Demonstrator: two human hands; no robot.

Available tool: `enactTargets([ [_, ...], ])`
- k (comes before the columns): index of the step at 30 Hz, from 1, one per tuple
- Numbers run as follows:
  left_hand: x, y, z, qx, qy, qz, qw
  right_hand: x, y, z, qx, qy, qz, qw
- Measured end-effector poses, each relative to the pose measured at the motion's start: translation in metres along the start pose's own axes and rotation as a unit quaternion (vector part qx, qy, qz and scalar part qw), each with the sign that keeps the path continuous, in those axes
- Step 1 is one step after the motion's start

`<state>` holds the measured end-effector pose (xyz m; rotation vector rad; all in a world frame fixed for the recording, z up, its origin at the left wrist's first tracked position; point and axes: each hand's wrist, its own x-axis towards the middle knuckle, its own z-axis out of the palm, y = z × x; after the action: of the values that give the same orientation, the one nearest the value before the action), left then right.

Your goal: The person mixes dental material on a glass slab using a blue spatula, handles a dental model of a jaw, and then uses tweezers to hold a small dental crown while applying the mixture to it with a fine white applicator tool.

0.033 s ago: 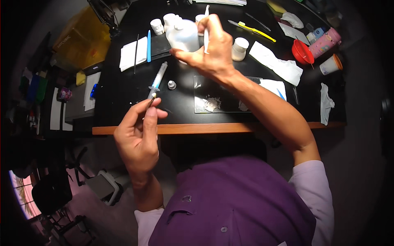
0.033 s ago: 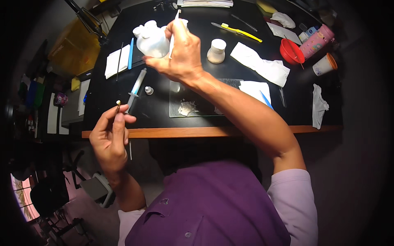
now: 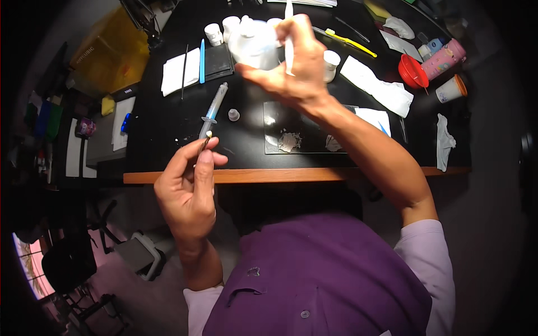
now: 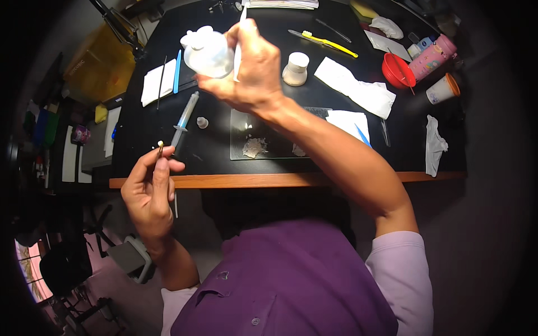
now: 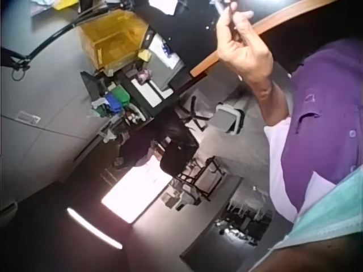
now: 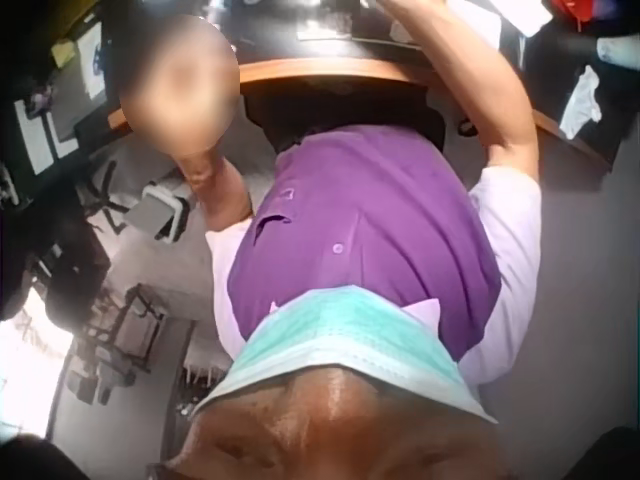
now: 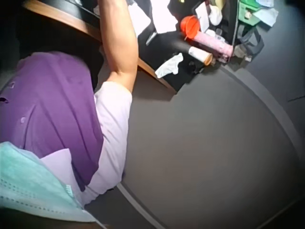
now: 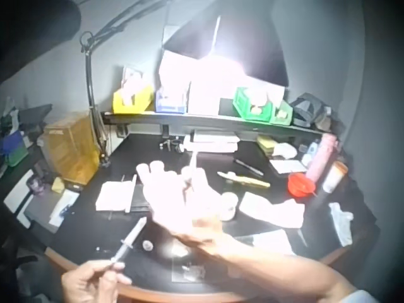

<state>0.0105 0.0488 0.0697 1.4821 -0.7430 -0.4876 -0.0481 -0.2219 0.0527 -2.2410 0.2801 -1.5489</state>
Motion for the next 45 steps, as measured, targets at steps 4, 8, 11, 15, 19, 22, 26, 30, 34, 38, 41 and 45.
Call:
enactTargets([
  [4, -0.024, -0.018, -0.011, -0.004, 0.021, -0.027, 0.999, 0.014, -0.044, -0.071, -0.097, -0.108, -0.113, 0.983],
  [8, -0.029, -0.032, -0.004, 0.024, 0.003, -0.024, 0.999, 0.004, -0.063, -0.132, -0.199, -0.337, -0.158, 0.907],
  [11, -0.028, -0.030, 0.003, -0.002, -0.001, -0.042, 0.999, -0.013, -0.073, -0.139, -0.259, -0.411, -0.163, 0.859],
  [15, -0.025, -0.035, 0.010, 0.032, -0.021, 0.001, 0.999, -0.024, -0.072, -0.132, -0.317, -0.416, -0.215, 0.825],
  [19, -0.026, -0.036, 0.011, 0.041, -0.018, 0.003, 0.999, -0.023, -0.071, -0.124, -0.328, -0.416, -0.239, 0.814],
  [22, -0.029, -0.037, 0.010, 0.042, -0.004, 0.011, 0.999, -0.021, -0.068, -0.118, -0.332, -0.413, -0.255, 0.809],
  [26, -0.032, -0.036, 0.006, 0.040, -0.006, -0.001, 0.999, -0.020, -0.069, -0.115, -0.325, -0.444, -0.243, 0.799],
  [30, -0.033, -0.038, 0.004, 0.037, 0.002, 0.008, 0.999, -0.020, -0.071, -0.113, -0.317, -0.456, -0.238, 0.797],
  [34, -0.034, -0.036, 0.004, 0.028, 0.001, -0.013, 1.000, -0.018, -0.074, -0.115, -0.324, -0.447, -0.236, 0.800],
  [38, -0.033, -0.038, 0.004, 0.029, -0.006, -0.012, 0.999, -0.017, -0.074, -0.118, -0.332, -0.443, -0.234, 0.799],
  [41, -0.033, -0.038, 0.006, 0.029, -0.002, -0.009, 1.000, -0.020, -0.070, -0.117, -0.328, -0.450, -0.236, 0.796],
  [45, -0.034, -0.038, 0.006, 0.028, 0.000, -0.010, 1.000, -0.023, -0.067, -0.112, -0.332, -0.424, -0.261, 0.801],
])
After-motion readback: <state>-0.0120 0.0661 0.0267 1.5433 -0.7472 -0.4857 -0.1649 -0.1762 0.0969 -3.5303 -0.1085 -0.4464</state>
